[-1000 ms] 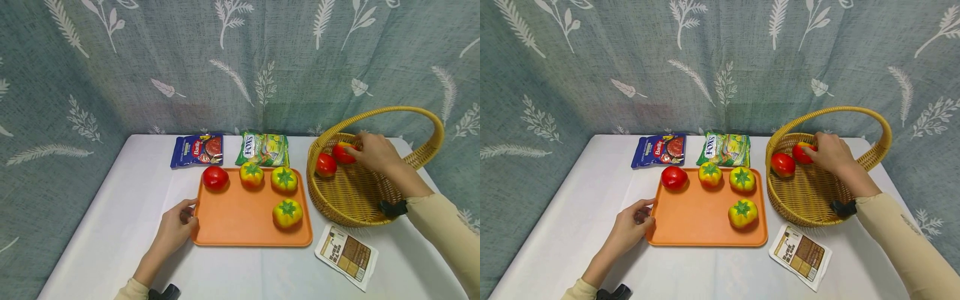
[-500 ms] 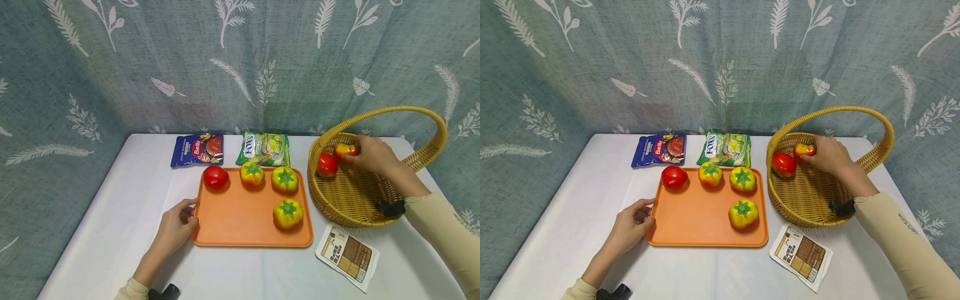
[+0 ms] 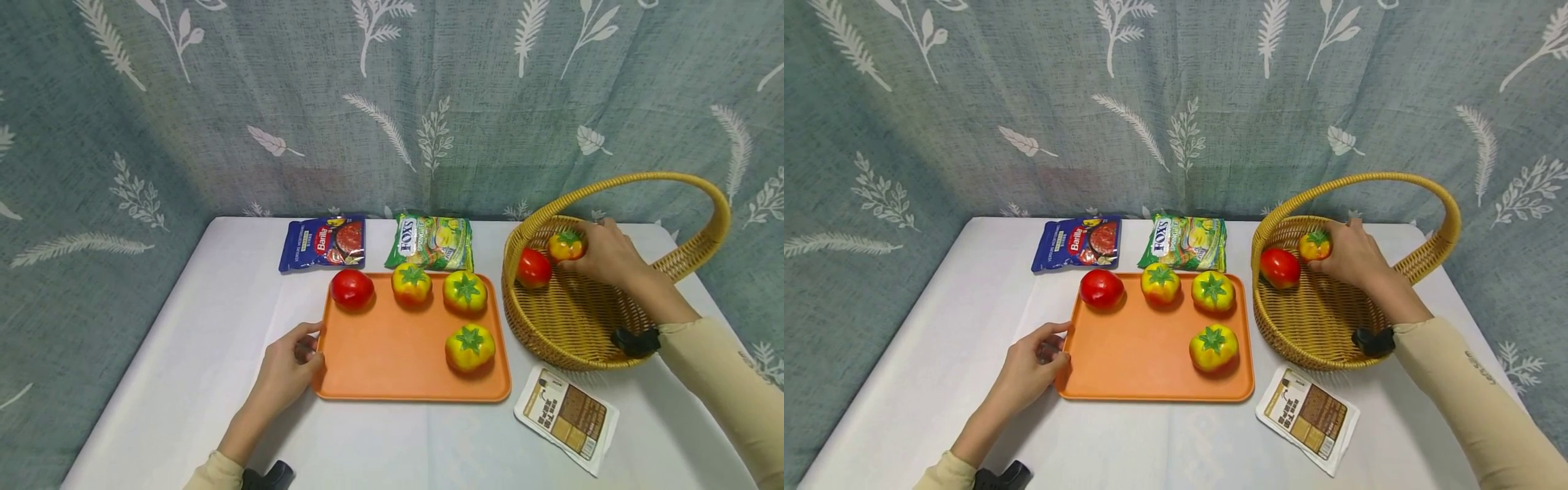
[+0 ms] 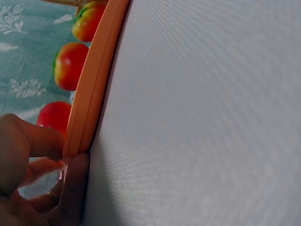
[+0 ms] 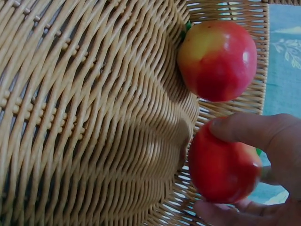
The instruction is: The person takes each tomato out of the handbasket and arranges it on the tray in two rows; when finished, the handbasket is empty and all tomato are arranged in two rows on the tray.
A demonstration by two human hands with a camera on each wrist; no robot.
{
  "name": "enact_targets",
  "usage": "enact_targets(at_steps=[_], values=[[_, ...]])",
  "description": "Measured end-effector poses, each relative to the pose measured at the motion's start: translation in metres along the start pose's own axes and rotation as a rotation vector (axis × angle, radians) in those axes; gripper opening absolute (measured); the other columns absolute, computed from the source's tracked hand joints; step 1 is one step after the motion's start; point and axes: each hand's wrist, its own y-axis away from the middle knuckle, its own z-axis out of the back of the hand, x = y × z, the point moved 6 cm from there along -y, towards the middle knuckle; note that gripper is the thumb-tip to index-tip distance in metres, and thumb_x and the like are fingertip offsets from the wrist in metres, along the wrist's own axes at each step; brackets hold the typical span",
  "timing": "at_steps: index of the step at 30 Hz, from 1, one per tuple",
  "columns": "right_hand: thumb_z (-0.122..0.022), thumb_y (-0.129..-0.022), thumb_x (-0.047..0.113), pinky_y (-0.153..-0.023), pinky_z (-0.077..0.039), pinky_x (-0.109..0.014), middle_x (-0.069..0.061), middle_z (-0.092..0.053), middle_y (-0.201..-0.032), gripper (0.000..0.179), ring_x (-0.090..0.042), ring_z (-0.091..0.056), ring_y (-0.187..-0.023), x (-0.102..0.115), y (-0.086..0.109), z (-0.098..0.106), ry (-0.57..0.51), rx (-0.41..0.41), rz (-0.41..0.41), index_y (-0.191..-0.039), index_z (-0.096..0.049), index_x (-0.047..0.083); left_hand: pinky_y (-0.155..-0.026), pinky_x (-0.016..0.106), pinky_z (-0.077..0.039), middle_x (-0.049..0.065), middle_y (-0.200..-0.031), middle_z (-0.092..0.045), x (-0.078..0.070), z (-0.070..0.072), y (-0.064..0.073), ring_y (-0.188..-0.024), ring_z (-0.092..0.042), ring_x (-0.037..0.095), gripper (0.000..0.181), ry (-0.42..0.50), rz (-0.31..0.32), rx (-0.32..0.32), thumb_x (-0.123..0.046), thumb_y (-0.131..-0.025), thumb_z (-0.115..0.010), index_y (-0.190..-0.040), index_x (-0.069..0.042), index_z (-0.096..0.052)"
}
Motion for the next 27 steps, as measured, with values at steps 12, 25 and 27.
enact_targets(at_steps=[12,25,27], values=[[-0.084,-0.075,0.019,-0.085,-0.044,-0.065,-0.037,-0.053,-0.117,0.073,-0.052,-0.051,-0.106,0.013,0.010,0.017,-0.005,-0.085,0.070,-0.130,-0.050,-0.017,-0.063,0.025,-0.046,0.005,-0.087,-0.063,-0.001,0.001,0.000,-0.071,-0.056,0.015,0.048,0.003,-0.007,0.000,0.003,-0.079,-0.067,-0.125,-0.007,-0.067],[-0.086,-0.074,0.017,-0.079,-0.046,-0.061,-0.035,-0.049,-0.121,0.075,-0.049,-0.053,-0.099,0.026,0.037,0.031,-0.007,-0.147,0.065,-0.134,-0.050,-0.012,-0.063,0.025,-0.046,0.005,-0.086,-0.064,-0.001,0.001,0.000,-0.070,-0.058,0.015,0.048,0.002,-0.022,-0.009,0.004,-0.077,-0.068,-0.124,-0.006,-0.067],[-0.085,-0.075,0.016,-0.080,-0.045,-0.061,-0.034,-0.048,-0.124,0.076,-0.049,-0.052,-0.101,0.029,0.042,0.033,-0.015,-0.149,0.070,-0.135,-0.049,-0.011,-0.063,0.025,-0.046,0.005,-0.086,-0.063,-0.001,0.000,0.000,-0.070,-0.057,0.015,0.048,0.003,-0.023,-0.008,0.004,-0.077,-0.067,-0.124,-0.005,-0.067]])
